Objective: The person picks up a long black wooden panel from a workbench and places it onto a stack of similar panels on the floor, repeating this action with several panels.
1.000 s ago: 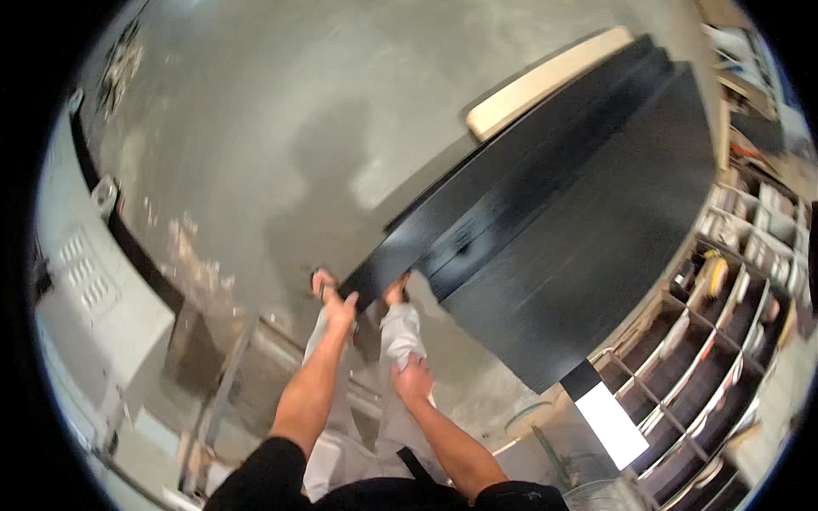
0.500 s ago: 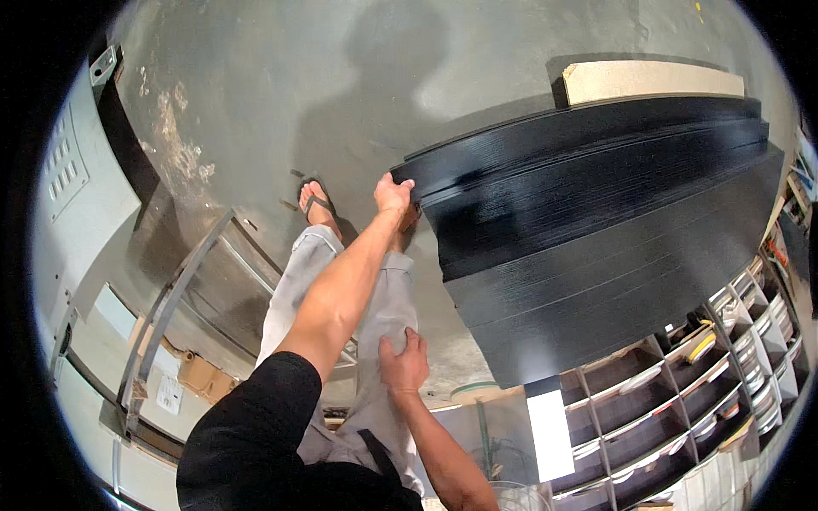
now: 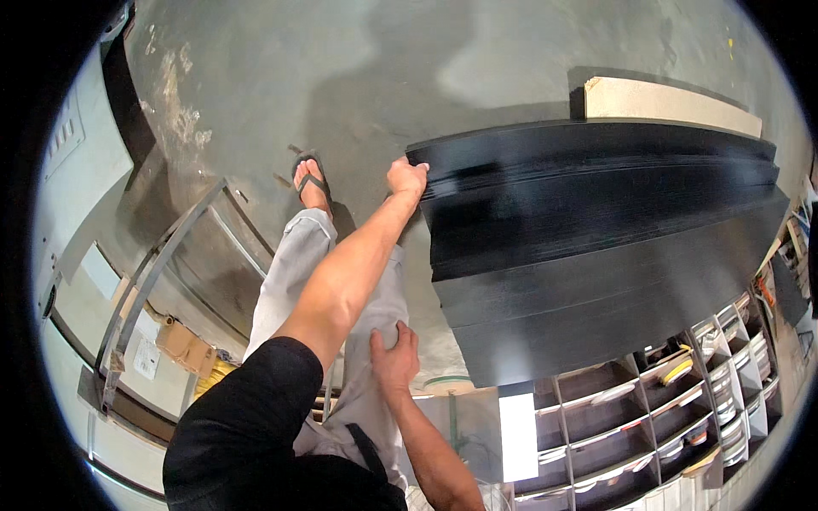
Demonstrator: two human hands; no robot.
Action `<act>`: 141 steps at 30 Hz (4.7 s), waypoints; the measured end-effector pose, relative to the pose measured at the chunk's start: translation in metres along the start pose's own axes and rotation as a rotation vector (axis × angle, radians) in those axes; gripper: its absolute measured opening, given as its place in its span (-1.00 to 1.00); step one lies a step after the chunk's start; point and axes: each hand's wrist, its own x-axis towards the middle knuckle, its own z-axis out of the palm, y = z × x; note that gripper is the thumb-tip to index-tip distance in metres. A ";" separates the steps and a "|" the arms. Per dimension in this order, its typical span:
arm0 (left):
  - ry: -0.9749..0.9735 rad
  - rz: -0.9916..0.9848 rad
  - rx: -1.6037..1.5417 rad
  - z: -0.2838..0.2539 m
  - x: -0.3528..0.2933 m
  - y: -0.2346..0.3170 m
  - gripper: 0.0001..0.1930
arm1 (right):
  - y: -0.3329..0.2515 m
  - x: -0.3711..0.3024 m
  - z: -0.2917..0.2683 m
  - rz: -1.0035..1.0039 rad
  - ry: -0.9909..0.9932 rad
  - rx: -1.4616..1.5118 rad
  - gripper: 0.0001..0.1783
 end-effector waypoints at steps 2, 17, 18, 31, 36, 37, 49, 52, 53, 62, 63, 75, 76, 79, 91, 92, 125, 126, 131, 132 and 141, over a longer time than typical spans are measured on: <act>-0.001 -0.012 0.011 0.001 0.003 -0.001 -0.67 | -0.001 0.000 0.000 -0.002 -0.003 -0.007 -0.35; -0.573 0.042 0.520 -0.146 -0.143 -0.164 -0.68 | -0.011 -0.005 0.005 -0.142 0.026 -0.027 -0.35; -0.562 0.097 0.579 -0.144 -0.139 -0.163 -0.72 | -0.016 -0.007 0.007 -0.136 0.031 -0.004 -0.35; -0.543 0.462 0.483 -0.161 -0.146 -0.168 -0.71 | -0.038 -0.016 0.019 -0.154 0.035 -0.142 -0.33; -0.369 0.103 0.288 -0.129 -0.138 -0.191 -0.73 | -0.045 -0.019 0.026 -0.176 0.059 -0.119 -0.33; -0.368 0.103 0.280 -0.130 -0.137 -0.190 -0.73 | -0.049 -0.018 0.026 -0.183 0.059 -0.122 -0.33; -0.252 0.428 0.016 -0.307 -0.162 -0.097 -0.73 | -0.024 -0.028 0.010 -0.417 0.099 -0.007 -0.38; -0.212 0.415 0.137 -0.391 -0.154 -0.100 -0.71 | 0.032 0.013 0.012 -0.617 -0.011 -0.002 -0.58; -0.156 0.356 0.101 -0.416 -0.156 -0.095 -0.71 | 0.028 0.016 0.007 -0.620 0.011 0.134 -0.65; 0.021 0.561 0.343 -0.490 -0.234 -0.078 -0.74 | -0.154 -0.114 -0.074 -1.121 -0.082 -0.257 -0.57; -0.009 0.616 0.337 -0.489 -0.254 -0.068 -0.74 | -0.182 -0.158 -0.079 -1.193 -0.115 -0.262 -0.56; -0.360 1.026 0.434 -0.410 -0.311 -0.013 -0.73 | -0.186 -0.418 -0.035 -1.563 -1.357 -0.888 -0.48; -0.375 0.980 0.478 -0.436 -0.324 -0.005 -0.66 | -0.185 -0.417 -0.031 -1.628 -1.220 -0.935 -0.49; -0.097 0.918 0.390 -0.462 -0.307 -0.031 -0.66 | -0.182 -0.435 -0.027 -1.589 -1.361 -0.817 -0.51; -0.036 1.143 0.241 -0.515 -0.354 -0.099 -0.70 | -0.169 -0.518 0.052 -2.222 -1.185 -0.771 -0.80; -0.030 1.126 0.249 -0.520 -0.353 -0.105 -0.70 | -0.169 -0.520 0.054 -2.201 -1.141 -0.764 -0.83; 0.000 0.974 0.351 -0.565 -0.341 -0.175 -0.71 | -0.167 -0.562 0.037 -2.218 -1.045 -0.630 -0.80; -0.001 1.000 0.349 -0.564 -0.340 -0.166 -0.71 | -0.171 -0.551 0.032 -2.199 -1.000 -0.714 -0.80; 0.025 1.016 0.339 -0.567 -0.342 -0.158 -0.71 | -0.173 -0.557 0.033 -2.171 -0.922 -0.859 -0.80; 0.027 1.028 0.331 -0.564 -0.343 -0.154 -0.71 | -0.170 -0.567 0.039 -2.201 -1.032 -0.757 -0.80; 0.059 1.442 0.129 -0.578 -0.384 -0.102 -0.71 | -0.180 -0.555 0.016 -2.507 -0.488 -0.796 -0.77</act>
